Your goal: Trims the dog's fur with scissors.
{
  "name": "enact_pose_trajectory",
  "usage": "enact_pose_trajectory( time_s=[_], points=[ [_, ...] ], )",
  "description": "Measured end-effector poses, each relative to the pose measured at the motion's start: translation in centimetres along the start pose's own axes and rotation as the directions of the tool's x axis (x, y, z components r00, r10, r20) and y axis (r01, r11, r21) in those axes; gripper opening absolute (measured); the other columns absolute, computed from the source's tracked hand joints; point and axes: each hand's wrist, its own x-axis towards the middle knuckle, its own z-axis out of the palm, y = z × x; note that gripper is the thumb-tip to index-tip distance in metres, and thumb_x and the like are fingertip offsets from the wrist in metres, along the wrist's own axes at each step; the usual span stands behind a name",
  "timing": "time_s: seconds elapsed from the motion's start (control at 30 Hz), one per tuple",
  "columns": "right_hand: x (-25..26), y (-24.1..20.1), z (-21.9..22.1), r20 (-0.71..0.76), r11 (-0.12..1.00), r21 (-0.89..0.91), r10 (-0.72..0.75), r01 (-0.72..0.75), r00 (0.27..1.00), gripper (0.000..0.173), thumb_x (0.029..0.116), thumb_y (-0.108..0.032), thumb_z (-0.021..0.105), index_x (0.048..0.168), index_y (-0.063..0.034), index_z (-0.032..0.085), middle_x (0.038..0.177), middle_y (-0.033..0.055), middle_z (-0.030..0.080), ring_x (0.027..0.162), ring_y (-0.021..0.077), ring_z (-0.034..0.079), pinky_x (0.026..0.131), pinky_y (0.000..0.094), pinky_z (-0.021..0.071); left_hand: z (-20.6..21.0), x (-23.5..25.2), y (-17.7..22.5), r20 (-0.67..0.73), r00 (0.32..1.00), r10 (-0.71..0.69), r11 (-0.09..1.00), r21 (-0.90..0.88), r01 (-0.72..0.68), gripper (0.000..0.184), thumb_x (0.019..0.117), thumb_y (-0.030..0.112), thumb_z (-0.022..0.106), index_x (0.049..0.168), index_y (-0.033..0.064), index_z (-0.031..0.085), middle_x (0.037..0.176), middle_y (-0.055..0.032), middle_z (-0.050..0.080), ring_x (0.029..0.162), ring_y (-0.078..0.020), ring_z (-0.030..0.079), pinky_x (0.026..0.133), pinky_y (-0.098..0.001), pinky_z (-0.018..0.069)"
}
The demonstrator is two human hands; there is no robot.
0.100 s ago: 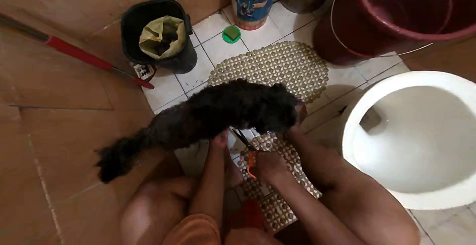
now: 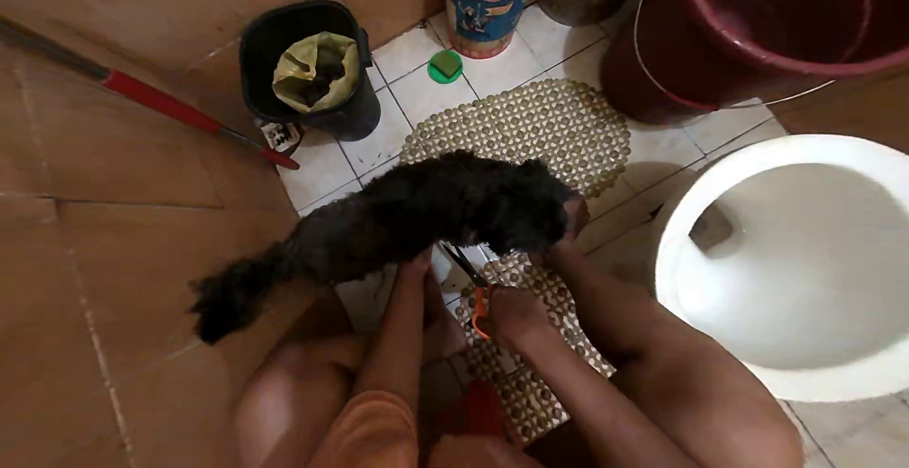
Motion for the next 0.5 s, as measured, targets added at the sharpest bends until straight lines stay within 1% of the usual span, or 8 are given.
enact_pose_trajectory(
  time_s=[0.03, 0.07, 0.13, 0.2, 0.27, 0.3, 0.4, 0.5],
  points=[
    [0.0, 0.0, -0.1, -0.001, 1.000, 0.000, -0.003, 0.003, 1.000, 0.062, 0.0997, -0.047, 0.061, 0.135, 0.0043, 0.056, 0.134, 0.0260, 0.061, 0.125, 0.0417, 0.061, 0.097, 0.0603, 0.0508, -0.3, 0.6, 0.3, 0.054, 0.998, -0.012, 0.967, 0.254, -0.002, 0.040, 0.1080, 0.004, 0.049, 0.145, -0.0102, 0.044, 0.149, -0.0216, 0.050, 0.132, -0.0232, 0.053, 0.112, -0.0315, 0.0417],
    [-0.1, 0.0, -0.1, -0.002, 1.000, 0.003, -0.007, 0.007, 1.000, 0.063, 0.0997, -0.047, 0.061, 0.135, 0.0045, 0.056, 0.135, 0.0264, 0.061, 0.125, 0.0421, 0.060, 0.098, 0.0605, 0.0504, -0.3, 0.8, 0.6, 0.084, 0.996, -0.014, 0.929, 0.370, -0.018, 0.041, 0.1085, 0.007, 0.049, 0.145, -0.0095, 0.044, 0.150, -0.0222, 0.049, 0.134, -0.0247, 0.051, 0.113, -0.0335, 0.0406],
    [-0.2, 0.0, -0.2, -0.015, 1.000, 0.007, -0.011, 0.012, 1.000, 0.063, 0.0992, -0.047, 0.062, 0.135, 0.0049, 0.056, 0.134, 0.0269, 0.061, 0.125, 0.0429, 0.061, 0.097, 0.0613, 0.0504, -0.1, 0.4, 1.1, 0.079, 0.997, 0.028, 0.923, 0.381, -0.056, 0.040, 0.1068, 0.005, 0.052, 0.144, -0.0102, 0.046, 0.148, -0.0234, 0.051, 0.133, -0.0262, 0.052, 0.112, -0.0341, 0.0428],
    [-0.3, 0.1, -0.4, -0.024, 1.000, 0.016, -0.011, 0.011, 1.000, 0.063, 0.0989, -0.047, 0.063, 0.136, 0.0042, 0.055, 0.134, 0.0264, 0.061, 0.125, 0.0426, 0.061, 0.097, 0.0610, 0.0504, 0.3, -0.5, 1.4, 0.109, 0.993, 0.042, 0.920, 0.384, -0.081, 0.042, 0.1065, 0.004, 0.052, 0.146, -0.0102, 0.044, 0.151, -0.0228, 0.048, 0.137, -0.0254, 0.050, 0.114, -0.0330, 0.0409],
    [-0.4, 0.2, -0.6, -0.024, 0.999, 0.027, -0.023, 0.023, 0.999, 0.064, 0.0994, -0.046, 0.063, 0.138, 0.0043, 0.054, 0.134, 0.0272, 0.061, 0.125, 0.0430, 0.060, 0.098, 0.0614, 0.0500, 0.4, -0.8, 1.3, 0.136, 0.990, 0.038, 0.923, 0.375, -0.087, 0.043, 0.1061, 0.004, 0.053, 0.146, -0.0097, 0.043, 0.152, -0.0215, 0.047, 0.137, -0.0240, 0.049, 0.114, -0.0318, 0.0403],
    [-0.5, 0.2, -0.7, -0.022, 0.999, 0.026, -0.027, 0.027, 0.999, 0.065, 0.0996, -0.046, 0.063, 0.138, 0.0048, 0.053, 0.134, 0.0274, 0.061, 0.125, 0.0430, 0.060, 0.098, 0.0615, 0.0498, 0.4, -0.8, 1.1, 0.141, 0.989, 0.036, 0.926, 0.366, -0.086, 0.043, 0.1063, 0.003, 0.052, 0.146, -0.0094, 0.043, 0.152, -0.0210, 0.047, 0.137, -0.0232, 0.049, 0.114, -0.0309, 0.0402],
    [-0.7, 0.2, -1.0, -0.014, 1.000, 0.020, -0.022, 0.022, 1.000, 0.064, 0.0994, -0.047, 0.062, 0.136, 0.0045, 0.055, 0.133, 0.0265, 0.061, 0.126, 0.0419, 0.060, 0.099, 0.0608, 0.0494, 0.2, 0.4, 0.3, 0.128, 0.991, 0.027, 0.907, 0.414, -0.078, 0.043, 0.1075, 0.005, 0.051, 0.147, -0.0088, 0.042, 0.153, -0.0209, 0.046, 0.139, -0.0237, 0.048, 0.114, -0.0316, 0.0400],
    [-0.8, 0.1, -1.4, -0.018, 0.999, 0.038, -0.032, 0.033, 0.999, 0.064, 0.0996, -0.048, 0.062, 0.136, 0.0038, 0.056, 0.133, 0.0263, 0.061, 0.126, 0.0416, 0.060, 0.099, 0.0606, 0.0491, -0.2, 1.1, 0.1, 0.089, 0.996, -0.015, 0.926, 0.376, -0.020, 0.045, 0.1063, 0.004, 0.053, 0.147, -0.0097, 0.041, 0.154, -0.0221, 0.045, 0.138, -0.0251, 0.048, 0.114, -0.0333, 0.0407]
  ],
)
